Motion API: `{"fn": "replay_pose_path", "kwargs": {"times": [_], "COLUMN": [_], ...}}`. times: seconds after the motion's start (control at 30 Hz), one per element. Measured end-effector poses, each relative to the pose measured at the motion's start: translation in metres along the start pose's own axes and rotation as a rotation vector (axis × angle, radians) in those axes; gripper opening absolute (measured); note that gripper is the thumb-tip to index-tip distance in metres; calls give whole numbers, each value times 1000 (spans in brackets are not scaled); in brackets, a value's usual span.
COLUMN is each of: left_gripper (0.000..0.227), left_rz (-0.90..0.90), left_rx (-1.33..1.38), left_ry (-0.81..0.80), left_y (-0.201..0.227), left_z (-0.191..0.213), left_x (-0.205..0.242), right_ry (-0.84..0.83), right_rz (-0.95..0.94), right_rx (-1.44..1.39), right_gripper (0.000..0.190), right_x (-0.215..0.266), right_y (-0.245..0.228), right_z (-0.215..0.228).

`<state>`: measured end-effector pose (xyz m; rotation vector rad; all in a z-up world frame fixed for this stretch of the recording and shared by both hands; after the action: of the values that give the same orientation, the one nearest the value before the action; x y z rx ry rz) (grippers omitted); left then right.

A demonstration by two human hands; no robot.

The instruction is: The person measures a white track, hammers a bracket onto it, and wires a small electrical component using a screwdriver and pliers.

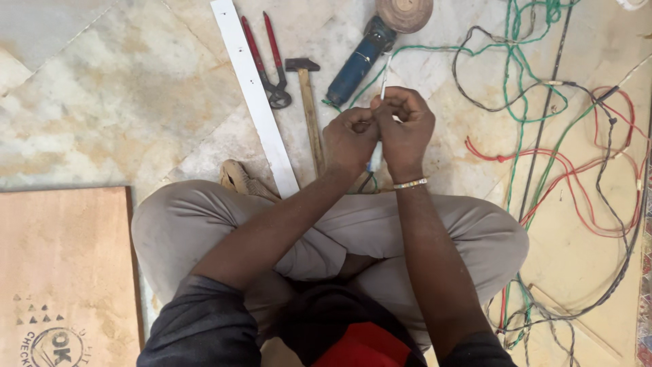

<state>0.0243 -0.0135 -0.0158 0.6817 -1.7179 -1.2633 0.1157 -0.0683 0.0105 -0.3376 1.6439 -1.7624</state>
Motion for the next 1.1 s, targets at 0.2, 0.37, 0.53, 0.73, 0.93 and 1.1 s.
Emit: {"fn": "replay_pose_path", "kwargs": {"times": [0.2,0.37,0.53,0.73,0.93,1.1], "left_gripper": [18,16,19,19,20,25], "left_rz": [-256,-467,-285,-312,-330,-335], "left_rx": [43,31,22,-91,-185,-261], "left_ry": [-3,-111,-262,-269,-249,-246], "left_y": [5,20,24,13,9,16], "left_z": [-3,4,-1,-5,-4,-5], "left_x": [7,8,14,21,16,18], "right_ry": [81,81,98,130,-2,-69], "right_rz": [-53,86,91,81,-156,-243], "right_rx": [-166,-143,-91,-150,-645,-710], "right_gripper": [17,13,12,17,11,14], "right_x": [-1,3,-1,-7,-11,-11], "right_y": [-23,-49,-59,-50,-38,-27], "right_z": [-5,-5,5,12,21,23]}}
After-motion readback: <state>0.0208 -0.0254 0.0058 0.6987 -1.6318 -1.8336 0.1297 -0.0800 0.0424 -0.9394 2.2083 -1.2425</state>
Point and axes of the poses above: each hand's wrist, its own x-axis away from the middle knuckle, its own z-axis out of the back of the hand, y = z × x, the point moved 2 cm from there along -x, towards the middle knuckle, and after that the axes turned 6 degrees about z, right-handed, at the moved point
